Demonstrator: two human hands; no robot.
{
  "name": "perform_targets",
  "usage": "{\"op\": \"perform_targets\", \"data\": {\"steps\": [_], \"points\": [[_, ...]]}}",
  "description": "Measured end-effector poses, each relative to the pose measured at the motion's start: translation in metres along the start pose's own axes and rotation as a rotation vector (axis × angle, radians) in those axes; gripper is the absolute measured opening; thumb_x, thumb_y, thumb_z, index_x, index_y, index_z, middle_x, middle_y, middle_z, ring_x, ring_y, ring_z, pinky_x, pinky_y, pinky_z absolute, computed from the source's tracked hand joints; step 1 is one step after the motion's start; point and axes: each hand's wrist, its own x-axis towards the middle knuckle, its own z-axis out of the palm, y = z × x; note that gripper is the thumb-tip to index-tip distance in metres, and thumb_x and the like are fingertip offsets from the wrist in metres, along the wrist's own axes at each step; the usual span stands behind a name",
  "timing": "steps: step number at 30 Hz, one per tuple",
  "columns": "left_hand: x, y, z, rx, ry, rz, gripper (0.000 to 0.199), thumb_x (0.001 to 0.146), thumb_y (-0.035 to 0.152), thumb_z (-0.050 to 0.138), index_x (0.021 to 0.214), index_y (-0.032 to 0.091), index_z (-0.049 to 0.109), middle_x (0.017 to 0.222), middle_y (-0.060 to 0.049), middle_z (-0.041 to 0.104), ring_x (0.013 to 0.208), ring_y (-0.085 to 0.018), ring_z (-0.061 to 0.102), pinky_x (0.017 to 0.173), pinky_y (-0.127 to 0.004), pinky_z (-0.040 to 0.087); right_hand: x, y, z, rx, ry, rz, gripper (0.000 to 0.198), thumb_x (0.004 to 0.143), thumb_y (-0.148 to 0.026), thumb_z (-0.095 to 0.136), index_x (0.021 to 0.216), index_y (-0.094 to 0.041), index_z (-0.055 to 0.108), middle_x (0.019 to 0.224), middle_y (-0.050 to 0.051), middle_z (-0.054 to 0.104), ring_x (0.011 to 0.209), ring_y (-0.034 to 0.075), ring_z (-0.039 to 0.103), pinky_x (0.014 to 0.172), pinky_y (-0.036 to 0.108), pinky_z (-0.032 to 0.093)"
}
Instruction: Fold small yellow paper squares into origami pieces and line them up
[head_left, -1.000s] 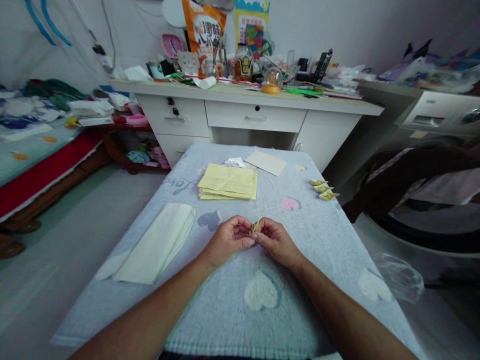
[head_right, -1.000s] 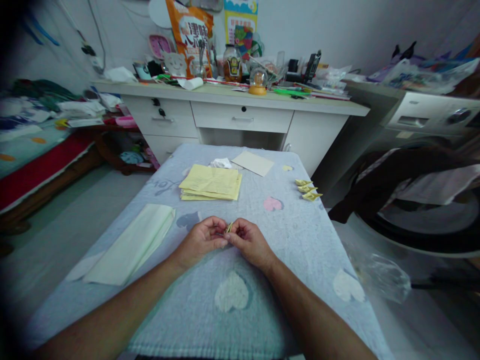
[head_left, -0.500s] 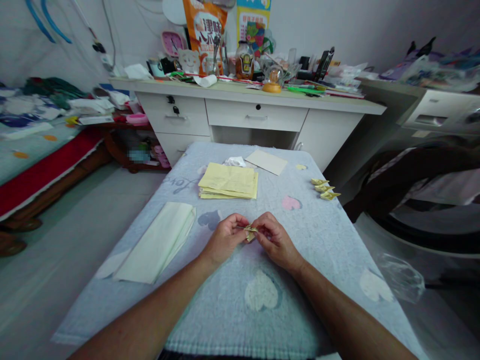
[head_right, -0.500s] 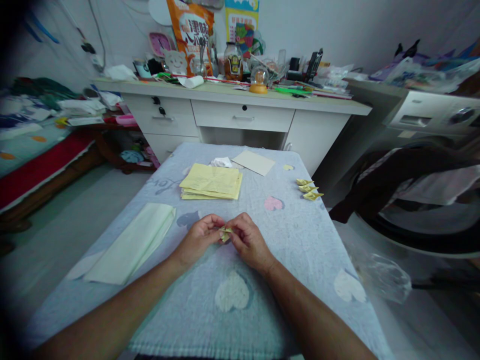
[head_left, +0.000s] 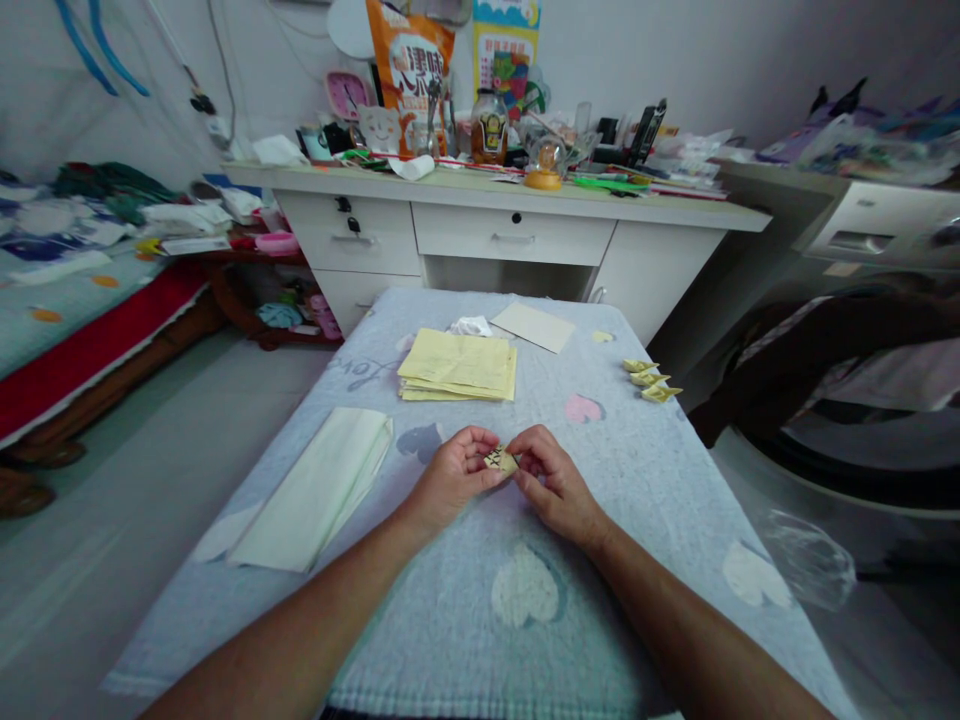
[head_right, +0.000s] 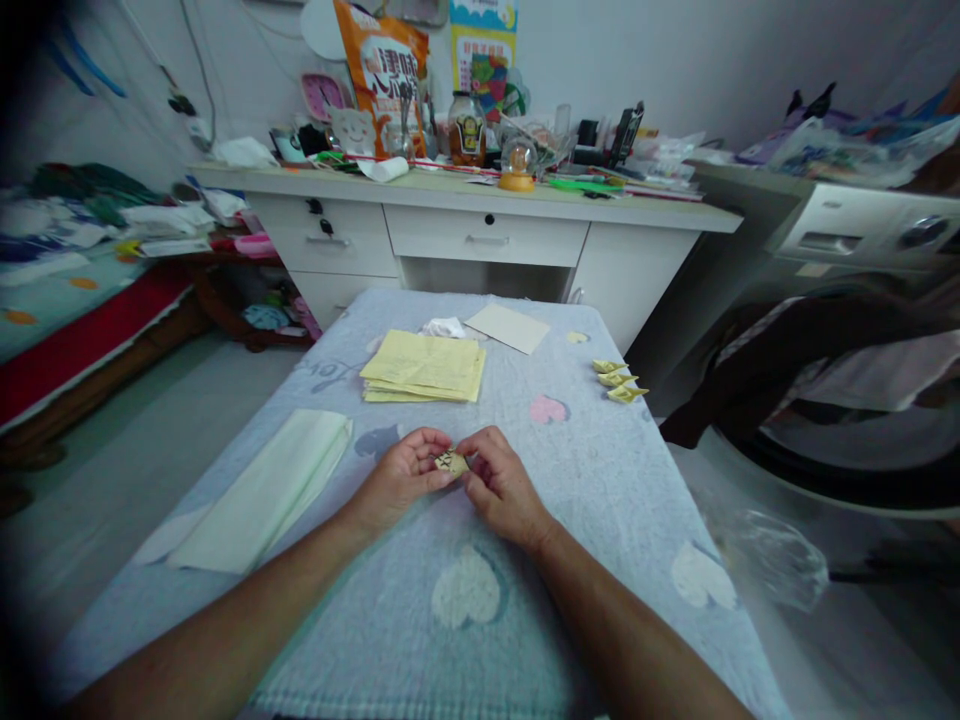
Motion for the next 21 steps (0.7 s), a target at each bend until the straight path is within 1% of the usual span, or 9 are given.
{"op": "perform_targets", "data": {"steps": [3,6,8,11,15,18,21], "points": [[0.001,-0.003,-0.001,0.018,-0.002,0.011,0.043,0.067,0.021,0.078,0.102,0.019,0.053,0.095,0.001,0.060,0.078,-0.010,0.064,0.071,-0.021,0.048,-0.001,0.004,0.001,0.025,0.037,0.119,0.012,0.087,-0.029,0.055,0.096,-0.021,0.053,0.083,0.000,0.051,0.069,0.013,0.046,0.063,0.025,0.038],[-0.001,-0.002,-0.001,0.049,-0.017,0.015,0.040,0.069,0.021,0.076,0.102,0.019,0.053,0.094,0.001,0.059,0.075,-0.008,0.063,0.069,-0.019,0.046,0.000,0.005,0.003,0.001,-0.002,0.173,0.016,0.090,-0.035,0.052,0.084,-0.020,0.053,0.071,-0.002,0.050,0.065,0.013,0.045,0.060,0.024,0.035],[-0.001,0.000,0.001,0.085,-0.014,0.011,0.039,0.069,0.022,0.077,0.100,0.018,0.054,0.090,0.001,0.060,0.073,-0.008,0.062,0.067,-0.019,0.046,0.001,0.006,0.004,-0.046,-0.023,0.173,0.021,0.092,-0.035,0.050,0.078,-0.019,0.053,0.068,-0.002,0.050,0.063,0.013,0.045,0.060,0.024,0.035],[-0.003,0.004,0.003,0.125,-0.007,0.007,0.032,0.071,0.027,0.076,0.093,0.015,0.056,0.082,0.000,0.063,0.071,-0.010,0.061,0.068,-0.022,0.047,0.002,0.005,0.004,-0.095,-0.034,0.160,0.023,0.092,-0.034,0.050,0.075,-0.019,0.052,0.067,-0.002,0.051,0.063,0.012,0.046,0.060,0.024,0.034],[-0.003,0.007,0.004,0.202,-0.034,-0.016,0.024,0.076,0.033,0.070,0.085,0.013,0.060,0.076,-0.001,0.064,0.068,-0.012,0.060,0.061,-0.023,0.046,0.001,0.003,0.003,-0.102,-0.048,0.160,0.023,0.092,-0.034,0.049,0.075,-0.019,0.052,0.067,-0.001,0.052,0.062,0.012,0.046,0.059,0.024,0.035],[-0.003,0.007,0.002,0.247,-0.052,-0.021,0.022,0.078,0.033,0.068,0.084,0.013,0.060,0.073,-0.001,0.063,0.065,-0.011,0.058,0.055,-0.022,0.045,0.000,0.002,0.003,-0.066,-0.064,0.166,0.023,0.092,-0.036,0.049,0.078,-0.018,0.054,0.071,0.000,0.056,0.065,0.013,0.050,0.062,0.024,0.037],[-0.003,0.006,0.002,0.273,-0.064,0.001,0.021,0.078,0.031,0.067,0.082,0.012,0.060,0.071,0.000,0.061,0.062,-0.010,0.056,0.054,-0.021,0.044,0.000,0.001,0.003,-0.065,-0.093,0.154,0.025,0.094,-0.036,0.047,0.080,-0.018,0.057,0.074,0.001,0.058,0.068,0.013,0.052,0.064,0.024,0.039]]}}
